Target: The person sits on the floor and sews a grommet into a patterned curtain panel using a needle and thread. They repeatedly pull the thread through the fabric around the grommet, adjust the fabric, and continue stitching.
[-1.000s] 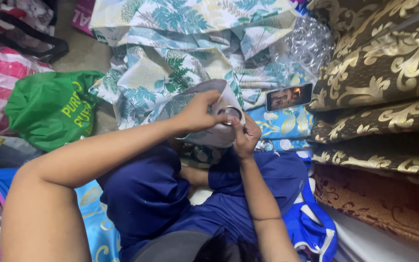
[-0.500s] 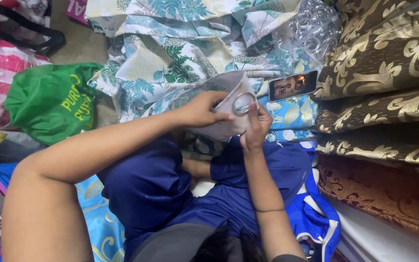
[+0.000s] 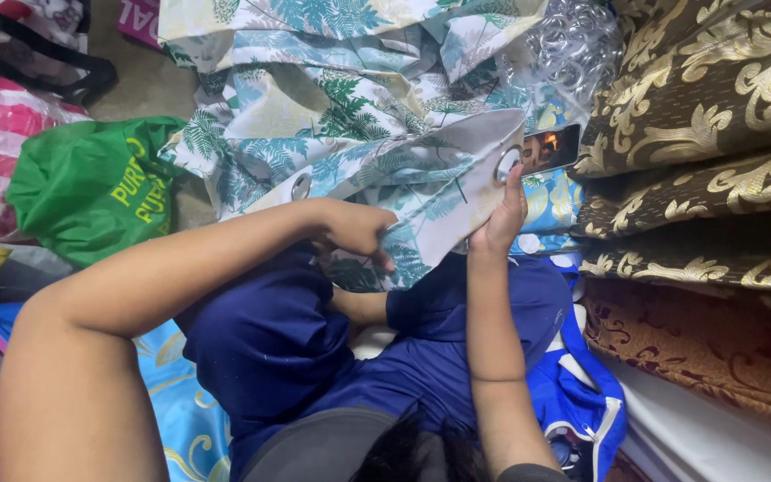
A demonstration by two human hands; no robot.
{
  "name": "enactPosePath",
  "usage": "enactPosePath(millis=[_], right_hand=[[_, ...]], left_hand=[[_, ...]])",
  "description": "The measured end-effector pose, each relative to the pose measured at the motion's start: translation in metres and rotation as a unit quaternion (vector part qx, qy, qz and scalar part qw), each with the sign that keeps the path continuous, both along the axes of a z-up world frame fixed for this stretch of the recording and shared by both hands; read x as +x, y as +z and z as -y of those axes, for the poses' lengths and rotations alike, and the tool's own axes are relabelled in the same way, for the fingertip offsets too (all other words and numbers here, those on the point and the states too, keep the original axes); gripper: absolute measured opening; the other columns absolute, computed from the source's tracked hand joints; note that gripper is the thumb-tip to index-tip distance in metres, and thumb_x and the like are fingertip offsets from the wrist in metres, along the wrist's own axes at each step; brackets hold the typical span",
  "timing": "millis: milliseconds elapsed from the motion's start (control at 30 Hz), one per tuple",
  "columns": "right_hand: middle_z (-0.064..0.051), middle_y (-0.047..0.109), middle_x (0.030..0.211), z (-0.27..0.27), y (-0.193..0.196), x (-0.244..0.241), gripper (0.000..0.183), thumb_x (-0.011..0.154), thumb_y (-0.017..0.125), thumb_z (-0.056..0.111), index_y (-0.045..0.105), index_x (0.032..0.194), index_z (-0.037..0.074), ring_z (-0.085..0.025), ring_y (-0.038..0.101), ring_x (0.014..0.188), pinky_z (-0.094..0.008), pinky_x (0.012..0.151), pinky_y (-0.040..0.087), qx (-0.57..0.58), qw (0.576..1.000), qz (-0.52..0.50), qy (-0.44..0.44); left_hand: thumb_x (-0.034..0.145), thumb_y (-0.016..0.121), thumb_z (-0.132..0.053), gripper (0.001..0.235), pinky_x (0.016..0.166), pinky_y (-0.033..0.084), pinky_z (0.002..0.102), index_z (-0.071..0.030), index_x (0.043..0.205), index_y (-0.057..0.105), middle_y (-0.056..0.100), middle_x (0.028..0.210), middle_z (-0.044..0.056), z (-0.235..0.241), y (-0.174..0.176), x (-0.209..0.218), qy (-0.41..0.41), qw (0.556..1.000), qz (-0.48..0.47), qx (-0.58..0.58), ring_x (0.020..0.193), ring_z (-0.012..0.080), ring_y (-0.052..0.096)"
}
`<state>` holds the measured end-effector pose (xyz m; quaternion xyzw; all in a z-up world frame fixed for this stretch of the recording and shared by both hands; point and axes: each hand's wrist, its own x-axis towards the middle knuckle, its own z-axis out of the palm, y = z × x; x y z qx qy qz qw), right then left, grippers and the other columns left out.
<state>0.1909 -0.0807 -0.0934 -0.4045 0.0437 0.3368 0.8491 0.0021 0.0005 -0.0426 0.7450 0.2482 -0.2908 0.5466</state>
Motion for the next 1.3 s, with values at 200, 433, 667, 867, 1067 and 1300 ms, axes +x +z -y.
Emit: enactPosePath(millis=[200, 433, 667, 867, 1067, 1300], right_hand=[[-0.015, 0.07, 0.077, -0.005, 0.008, -0.003, 0.022, 0.084, 0.068, 0.025, 0.066, 0.083, 0.003, -0.023, 0.072, 0.067, -0.034, 0.065, 0.062, 0.007, 1.0, 0.01, 0.013], [-0.013, 0.068, 0.068, -0.004, 0.019, -0.004, 0.023, 0.083, 0.069, 0.023, 0.062, 0.073, 0.004, -0.018, 0.069, 0.058, -0.028, 0.054, 0.059, -0.024, 0.998, 0.051, 0.034], [-0.006, 0.064, 0.061, -0.003, -0.068, 0.042, 0.04, 0.087, 0.06, 0.046, 0.063, 0.072, 0.01, -0.012, 0.064, 0.049, -0.02, 0.037, 0.05, -0.133, 0.981, 0.14, 0.015], [-0.005, 0.056, 0.067, 0.001, -0.084, 0.061, 0.009, 0.083, 0.066, -0.001, 0.065, 0.091, 0.005, -0.009, 0.051, 0.045, -0.017, 0.037, 0.044, -0.137, 0.947, 0.287, 0.047], [-0.006, 0.056, 0.071, -0.004, -0.091, 0.057, 0.014, 0.08, 0.063, -0.004, 0.065, 0.094, 0.001, -0.009, 0.054, 0.051, -0.018, 0.04, 0.046, -0.135, 0.937, 0.312, 0.085], [-0.002, 0.054, 0.069, -0.001, -0.075, 0.047, 0.02, 0.078, 0.059, -0.001, 0.064, 0.096, 0.004, -0.009, 0.049, 0.054, -0.02, 0.05, 0.042, -0.133, 0.936, 0.306, 0.115]], left_hand=[[0.075, 0.076, -0.032, 0.043, 0.038, 0.05, 0.031, -0.007, 0.104, 0.057, 0.066, 0.077, 0.015, 0.002, 0.028, -0.004, 0.017, 0.999, -0.037, -0.035, 0.065, 0.0203, 0.064], [0.074, 0.078, -0.027, 0.036, 0.043, 0.053, 0.031, -0.003, 0.095, 0.06, 0.066, 0.074, 0.016, -0.004, 0.002, -0.003, 0.021, 0.998, -0.006, -0.061, 0.067, 0.0209, 0.065], [0.074, 0.076, -0.024, 0.027, 0.054, 0.054, 0.032, -0.003, 0.083, 0.063, 0.068, 0.073, 0.012, 0.004, 0.051, 0.005, 0.11, 0.985, 0.076, -0.111, 0.069, 0.0186, 0.062], [0.071, 0.08, -0.011, 0.027, 0.07, 0.055, 0.033, -0.003, 0.094, 0.068, 0.07, 0.085, 0.007, -0.004, 0.091, -0.012, 0.331, 0.886, 0.321, -0.045, 0.076, 0.0148, 0.061], [0.073, 0.08, -0.006, 0.024, 0.069, 0.059, 0.03, -0.005, 0.093, 0.066, 0.07, 0.082, 0.008, -0.034, 0.099, -0.035, 0.517, 0.727, 0.449, -0.057, 0.075, 0.0157, 0.07], [0.074, 0.077, -0.01, 0.036, 0.075, 0.057, 0.025, -0.004, 0.101, 0.055, 0.064, 0.089, 0.004, -0.041, 0.095, -0.047, 0.516, 0.715, 0.463, -0.087, 0.081, 0.0159, 0.065]])
